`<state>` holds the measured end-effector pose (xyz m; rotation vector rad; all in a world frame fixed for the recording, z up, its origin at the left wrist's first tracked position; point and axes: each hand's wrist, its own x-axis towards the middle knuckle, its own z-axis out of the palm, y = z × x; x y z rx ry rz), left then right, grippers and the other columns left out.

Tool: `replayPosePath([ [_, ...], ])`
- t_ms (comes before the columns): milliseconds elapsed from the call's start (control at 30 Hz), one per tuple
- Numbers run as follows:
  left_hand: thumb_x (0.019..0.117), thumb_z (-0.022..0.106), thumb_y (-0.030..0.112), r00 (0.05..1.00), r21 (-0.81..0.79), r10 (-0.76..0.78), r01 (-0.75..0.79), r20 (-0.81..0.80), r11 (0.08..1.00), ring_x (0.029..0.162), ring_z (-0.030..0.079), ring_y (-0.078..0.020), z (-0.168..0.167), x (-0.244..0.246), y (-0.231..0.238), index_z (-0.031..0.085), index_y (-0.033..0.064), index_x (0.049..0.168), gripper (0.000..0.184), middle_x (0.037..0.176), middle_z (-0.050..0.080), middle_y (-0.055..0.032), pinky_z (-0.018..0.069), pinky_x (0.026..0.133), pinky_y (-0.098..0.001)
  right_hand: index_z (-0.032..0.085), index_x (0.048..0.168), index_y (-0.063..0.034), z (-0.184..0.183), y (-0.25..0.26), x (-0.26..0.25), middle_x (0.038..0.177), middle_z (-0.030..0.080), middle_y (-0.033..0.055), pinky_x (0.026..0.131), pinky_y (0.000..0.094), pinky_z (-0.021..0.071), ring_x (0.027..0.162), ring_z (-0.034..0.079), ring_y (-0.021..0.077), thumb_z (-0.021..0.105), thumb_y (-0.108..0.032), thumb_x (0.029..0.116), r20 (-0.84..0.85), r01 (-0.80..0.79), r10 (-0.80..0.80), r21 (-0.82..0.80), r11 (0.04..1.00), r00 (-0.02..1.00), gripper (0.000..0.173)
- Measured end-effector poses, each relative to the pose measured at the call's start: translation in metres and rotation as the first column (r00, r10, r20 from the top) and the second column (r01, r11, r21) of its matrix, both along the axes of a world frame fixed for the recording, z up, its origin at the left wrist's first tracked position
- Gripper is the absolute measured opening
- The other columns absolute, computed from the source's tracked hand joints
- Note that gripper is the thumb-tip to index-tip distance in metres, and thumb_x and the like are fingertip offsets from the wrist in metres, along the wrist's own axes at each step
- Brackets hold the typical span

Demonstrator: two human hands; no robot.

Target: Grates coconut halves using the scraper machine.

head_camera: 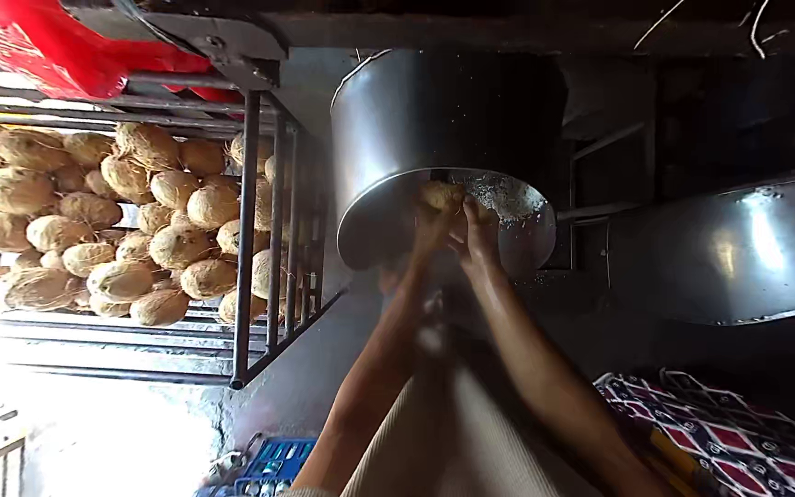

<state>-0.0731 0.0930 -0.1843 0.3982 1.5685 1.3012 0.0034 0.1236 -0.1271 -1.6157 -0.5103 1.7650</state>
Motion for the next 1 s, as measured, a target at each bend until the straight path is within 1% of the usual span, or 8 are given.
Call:
replayPosePath([
  [100, 0.0988, 0.036, 0.073, 0.921, 0.078, 0.054, -0.091, 0.385, 0.993, 0.105, 0.066, -0.0231, -0.012, -0.003, -0.039, 0.049, 0.0265, 0.145, 0.067, 0.125, 0.066, -0.0069, 0.0585, 0.084, -0.0481, 0.007, 0.164, -0.0158, -0.036, -0.039, 0.044, 0.158, 0.039, 0.0128, 0.103, 0.0443, 0.0558, 0.133, 0.055, 0.0236, 0.082, -0.032, 0.0873, 0.252, -0.318, 0.242, 0.325, 0.891, 0.937, 0.108],
  [200, 0.0903, 0.012, 0.087, 0.791, 0.089, 0.194, -0.298, 0.58, 0.95, 0.112, 0.066, -0.0235, -0.027, -0.014, -0.077, 0.062, 0.0189, 0.134, 0.094, 0.121, 0.07, -0.0086, 0.0566, 0.093, -0.0518, 0.005, 0.162, 0.0005, -0.069, -0.095, 0.074, 0.164, 0.022, 0.0262, 0.114, 0.0416, 0.0465, 0.146, 0.04, 0.0282, 0.091, -0.049, 0.0688, 0.525, -0.585, 0.337, 0.426, 0.69, 0.781, 0.136],
  [333, 0.0995, 0.045, 0.061, 0.952, 0.038, 0.149, -0.165, 0.267, 0.986, 0.095, 0.067, -0.0147, -0.002, -0.034, -0.089, 0.056, -0.0008, 0.129, 0.069, 0.105, 0.07, -0.0085, 0.0587, 0.085, -0.0373, 0.021, 0.158, -0.0038, -0.025, -0.085, 0.013, 0.14, 0.054, 0.0175, 0.095, 0.0374, 0.058, 0.115, 0.063, 0.0205, 0.08, -0.016, 0.0829, 0.132, -0.245, 0.221, 0.202, 0.948, 0.966, 0.096],
  [467, 0.0947, 0.068, 0.039, 0.994, 0.024, 0.034, -0.037, 0.108, 0.999, 0.092, 0.068, -0.0136, 0.05, -0.021, -0.019, 0.044, 0.011, 0.144, 0.062, 0.111, 0.068, -0.0061, 0.0591, 0.08, -0.0352, 0.038, 0.146, -0.0172, 0.028, -0.014, -0.016, 0.117, 0.063, 0.0098, 0.075, 0.0434, 0.0615, 0.094, 0.068, 0.0229, 0.064, -0.015, 0.0989, -0.071, 0.092, -0.084, 0.107, 0.99, 0.994, 0.054],
  [533, 0.0951, 0.067, 0.042, 0.995, -0.04, -0.047, 0.05, 0.086, 0.998, 0.095, 0.065, -0.0165, 0.042, -0.01, -0.008, 0.041, 0.0173, 0.149, 0.064, 0.117, 0.066, -0.0087, 0.0564, 0.08, -0.0381, 0.03, 0.153, -0.0255, 0.007, -0.004, -0.005, 0.128, 0.06, 0.0133, 0.078, 0.0484, 0.0606, 0.099, 0.068, 0.0292, 0.063, -0.029, 0.1023, -0.025, 0.123, -0.122, 0.004, 0.992, 0.992, 0.061],
  [667, 0.1043, 0.056, 0.04, 0.994, -0.141, -0.105, 0.105, 0.012, 0.984, 0.095, 0.066, -0.0166, -0.006, -0.04, -0.024, 0.061, 0.0047, 0.132, 0.045, 0.11, 0.069, -0.0111, 0.0562, 0.087, -0.0372, 0.028, 0.156, -0.0229, -0.051, -0.015, -0.022, 0.135, 0.056, 0.017, 0.078, 0.052, 0.0607, 0.102, 0.067, 0.0337, 0.065, -0.03, 0.0998, -0.085, 0.03, -0.024, 0.064, 0.998, 0.996, 0.068],
  [800, 0.1, 0.062, 0.045, 0.995, -0.09, 0.049, -0.056, -0.082, 0.994, 0.079, 0.068, -0.0119, 0.063, -0.048, -0.027, 0.064, 0.0094, 0.123, 0.043, 0.093, 0.071, -0.0041, 0.0591, 0.071, -0.0322, 0.034, 0.153, -0.025, 0.011, -0.023, -0.047, 0.127, 0.061, 0.012, 0.081, 0.0482, 0.0608, 0.101, 0.067, 0.027, 0.066, -0.025, 0.0995, -0.2, 0.137, -0.112, 0.113, 0.984, 0.973, 0.063],
  [1000, 0.0831, 0.07, 0.07, 0.998, -0.105, -0.05, 0.047, -0.024, 0.993, 0.104, 0.068, -0.0281, 0.079, -0.016, -0.017, 0.02, 0.0318, 0.158, 0.098, 0.133, 0.062, -0.0136, 0.06, 0.08, -0.0509, 0.031, 0.153, -0.0273, 0.042, -0.013, -0.011, 0.133, 0.059, 0.0147, 0.079, 0.0529, 0.0605, 0.106, 0.067, 0.0341, 0.07, -0.036, 0.0971, -0.129, 0.218, -0.209, 0.065, 0.974, 0.969, 0.069],
])
